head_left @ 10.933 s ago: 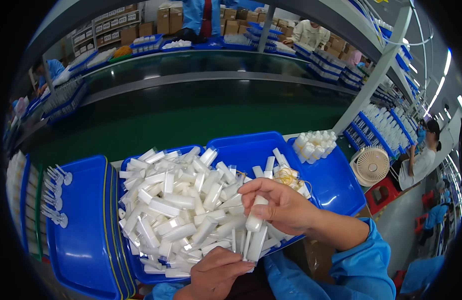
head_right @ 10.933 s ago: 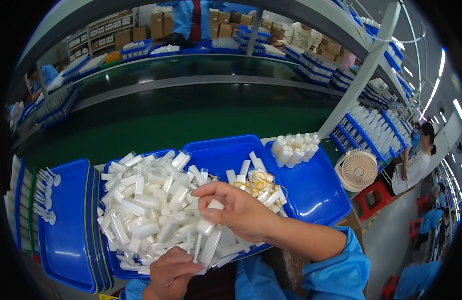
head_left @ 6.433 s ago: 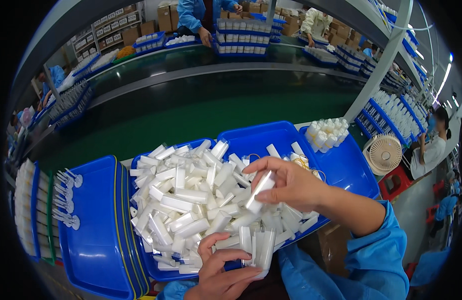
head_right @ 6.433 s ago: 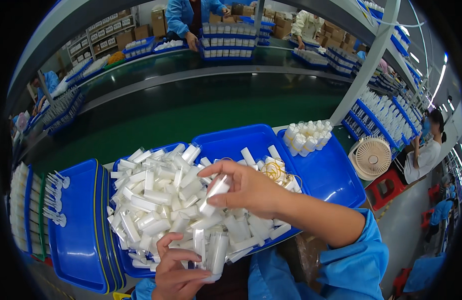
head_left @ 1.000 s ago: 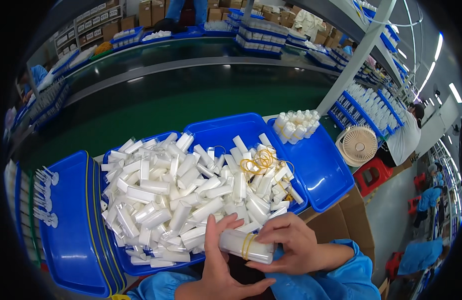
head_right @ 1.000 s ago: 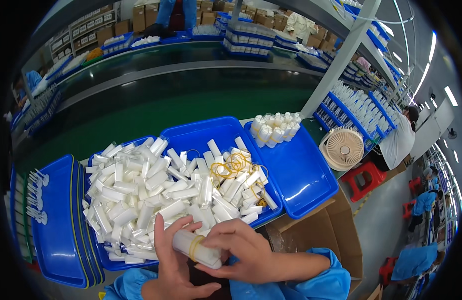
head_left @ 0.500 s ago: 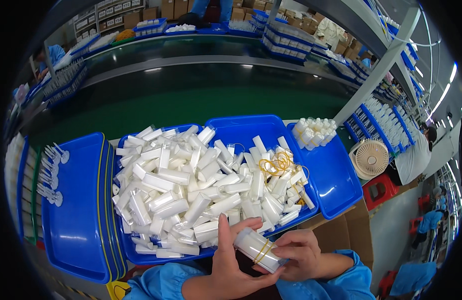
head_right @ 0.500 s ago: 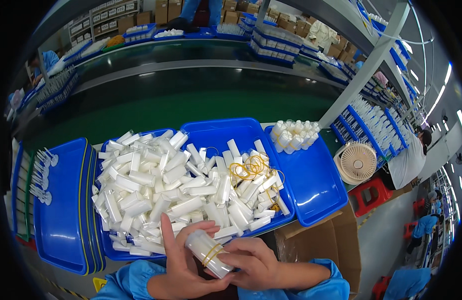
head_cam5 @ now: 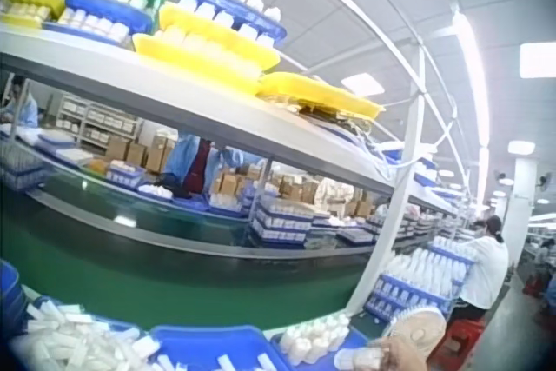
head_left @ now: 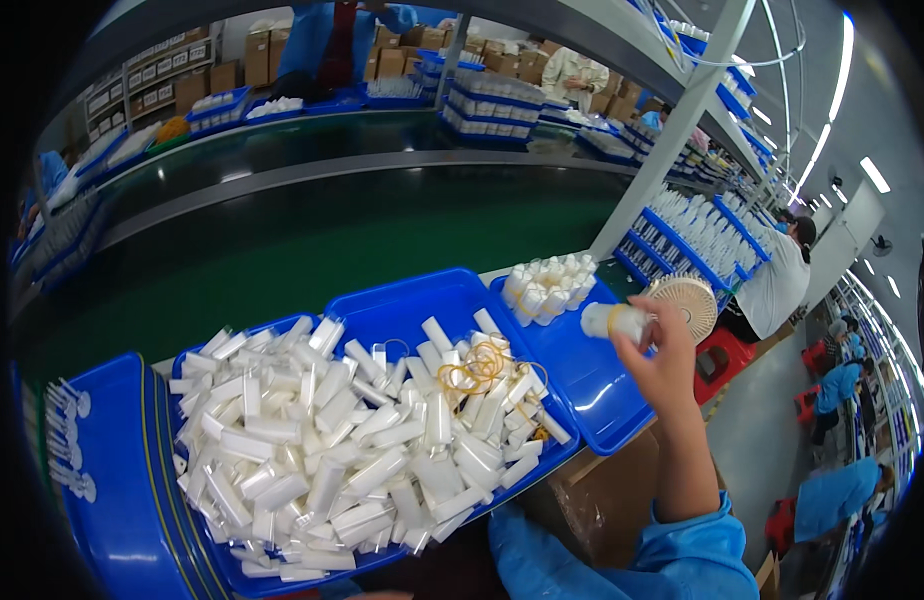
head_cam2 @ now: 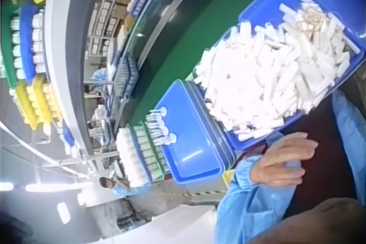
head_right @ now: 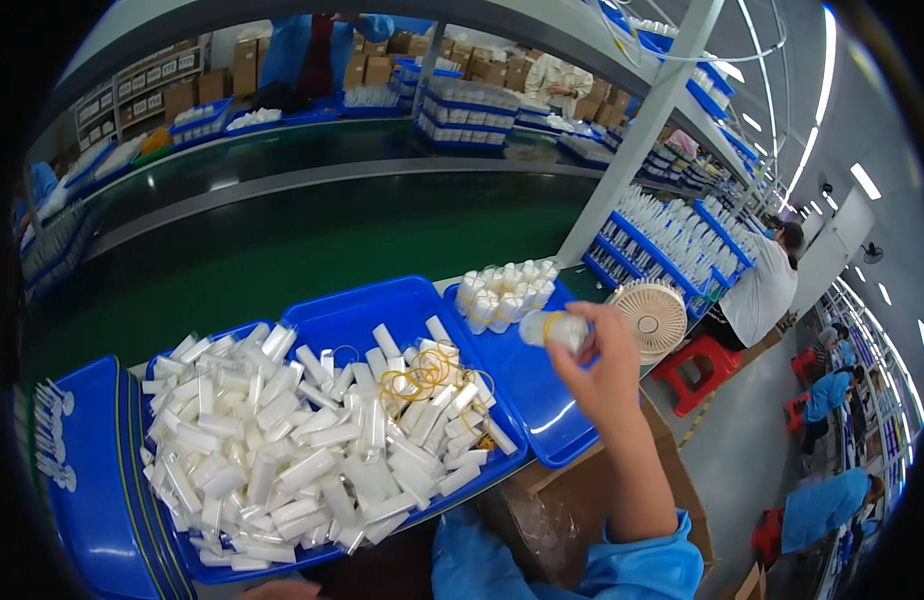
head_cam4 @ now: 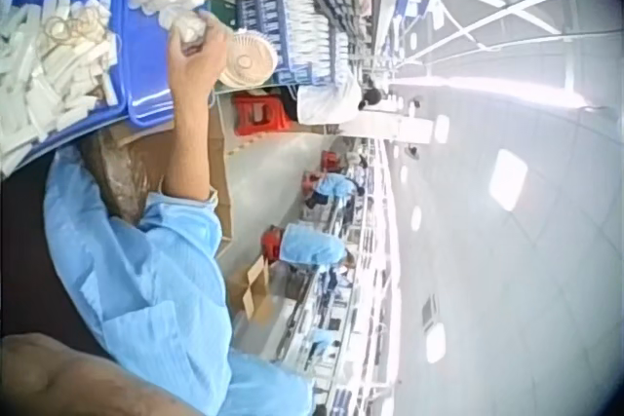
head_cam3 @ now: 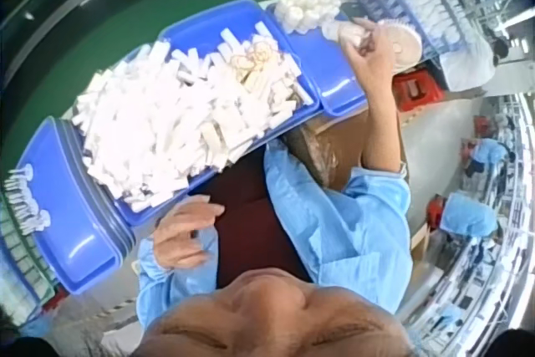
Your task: The recorder is assembling small plastic components and organizing them into trays on a production line.
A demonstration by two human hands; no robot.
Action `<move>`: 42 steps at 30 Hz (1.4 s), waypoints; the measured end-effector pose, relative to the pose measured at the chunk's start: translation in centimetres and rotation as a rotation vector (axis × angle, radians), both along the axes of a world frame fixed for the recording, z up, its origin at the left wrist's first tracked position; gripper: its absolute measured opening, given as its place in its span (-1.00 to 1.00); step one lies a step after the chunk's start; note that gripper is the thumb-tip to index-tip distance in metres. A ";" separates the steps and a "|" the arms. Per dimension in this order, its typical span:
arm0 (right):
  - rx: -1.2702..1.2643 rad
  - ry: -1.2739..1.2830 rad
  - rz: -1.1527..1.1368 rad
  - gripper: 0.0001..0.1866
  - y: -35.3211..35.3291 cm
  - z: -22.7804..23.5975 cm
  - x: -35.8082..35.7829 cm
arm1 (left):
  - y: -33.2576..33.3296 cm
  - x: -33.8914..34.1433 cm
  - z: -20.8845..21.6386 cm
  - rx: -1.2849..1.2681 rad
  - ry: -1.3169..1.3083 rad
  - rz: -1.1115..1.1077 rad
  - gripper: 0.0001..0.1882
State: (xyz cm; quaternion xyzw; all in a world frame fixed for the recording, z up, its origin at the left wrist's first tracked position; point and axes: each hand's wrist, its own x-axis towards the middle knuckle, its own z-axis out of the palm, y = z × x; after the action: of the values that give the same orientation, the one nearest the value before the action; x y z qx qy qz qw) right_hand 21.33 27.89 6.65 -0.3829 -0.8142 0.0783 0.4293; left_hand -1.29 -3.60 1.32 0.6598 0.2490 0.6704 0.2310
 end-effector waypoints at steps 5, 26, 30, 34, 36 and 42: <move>-0.088 -0.244 -0.232 -0.60 10.3 -3.6 4.0 | -3.9 -4.5 2.2 -0.134 0.092 0.185 -0.72; 0.185 -0.280 -0.315 -0.76 22.8 -9.4 3.9 | -10.6 -19.2 5.9 -0.626 1.082 1.345 -0.75; 0.232 -0.270 0.039 -0.72 16.2 -4.8 -3.3 | -7.9 -23.2 4.5 -0.745 1.364 1.357 -0.69; 0.017 -0.268 0.443 -0.75 10.5 -2.6 -12.0 | -7.3 -29.3 1.0 -0.802 1.557 1.548 -0.70; -0.032 -0.463 0.592 -0.77 8.6 -1.9 -14.6 | -7.1 -31.2 0.1 -0.866 1.657 1.598 -0.71; -0.196 -1.241 0.309 -0.65 7.8 -4.7 -18.8 | -6.0 -36.2 -1.7 -1.100 1.660 1.629 -0.69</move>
State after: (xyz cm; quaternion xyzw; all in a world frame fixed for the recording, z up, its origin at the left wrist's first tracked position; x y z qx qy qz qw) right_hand 2.51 35.70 1.94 -0.2729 -0.9458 -0.0225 -0.1745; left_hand -37.45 -9.61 -0.35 0.3543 0.8889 -0.1823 -0.2260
